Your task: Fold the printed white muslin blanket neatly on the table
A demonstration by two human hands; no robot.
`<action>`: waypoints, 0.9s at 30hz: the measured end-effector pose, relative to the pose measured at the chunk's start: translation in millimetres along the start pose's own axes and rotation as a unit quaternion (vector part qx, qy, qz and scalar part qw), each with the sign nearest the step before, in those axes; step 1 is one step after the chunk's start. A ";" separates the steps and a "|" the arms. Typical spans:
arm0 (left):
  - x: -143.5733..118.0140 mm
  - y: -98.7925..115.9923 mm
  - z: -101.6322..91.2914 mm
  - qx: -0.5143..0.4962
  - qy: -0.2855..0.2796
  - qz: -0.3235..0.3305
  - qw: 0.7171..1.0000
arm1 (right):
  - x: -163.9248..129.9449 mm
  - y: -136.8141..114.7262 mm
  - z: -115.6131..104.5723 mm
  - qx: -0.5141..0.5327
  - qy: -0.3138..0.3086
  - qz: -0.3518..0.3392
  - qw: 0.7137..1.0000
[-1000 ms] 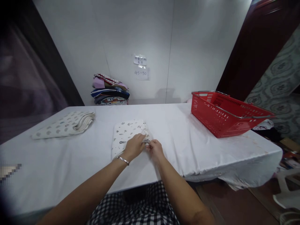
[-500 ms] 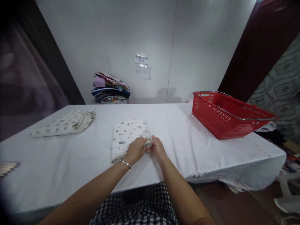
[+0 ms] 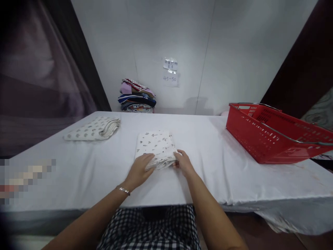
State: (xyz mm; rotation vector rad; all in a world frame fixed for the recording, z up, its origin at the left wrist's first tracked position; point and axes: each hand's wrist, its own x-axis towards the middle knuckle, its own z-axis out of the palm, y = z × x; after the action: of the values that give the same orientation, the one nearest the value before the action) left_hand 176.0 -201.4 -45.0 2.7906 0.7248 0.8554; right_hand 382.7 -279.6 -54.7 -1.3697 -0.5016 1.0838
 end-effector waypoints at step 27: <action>-19.2 -17.0 -17.2 0.075 -0.027 -0.198 0.977 | 9.3 -47.5 30.9 -0.029 -0.046 -0.033 0.998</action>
State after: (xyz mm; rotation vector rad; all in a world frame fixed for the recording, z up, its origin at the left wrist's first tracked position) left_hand 145.6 -195.9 -44.7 2.6345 1.3241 0.6682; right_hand 376.6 -248.6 -6.8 -1.3493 -0.6463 1.0896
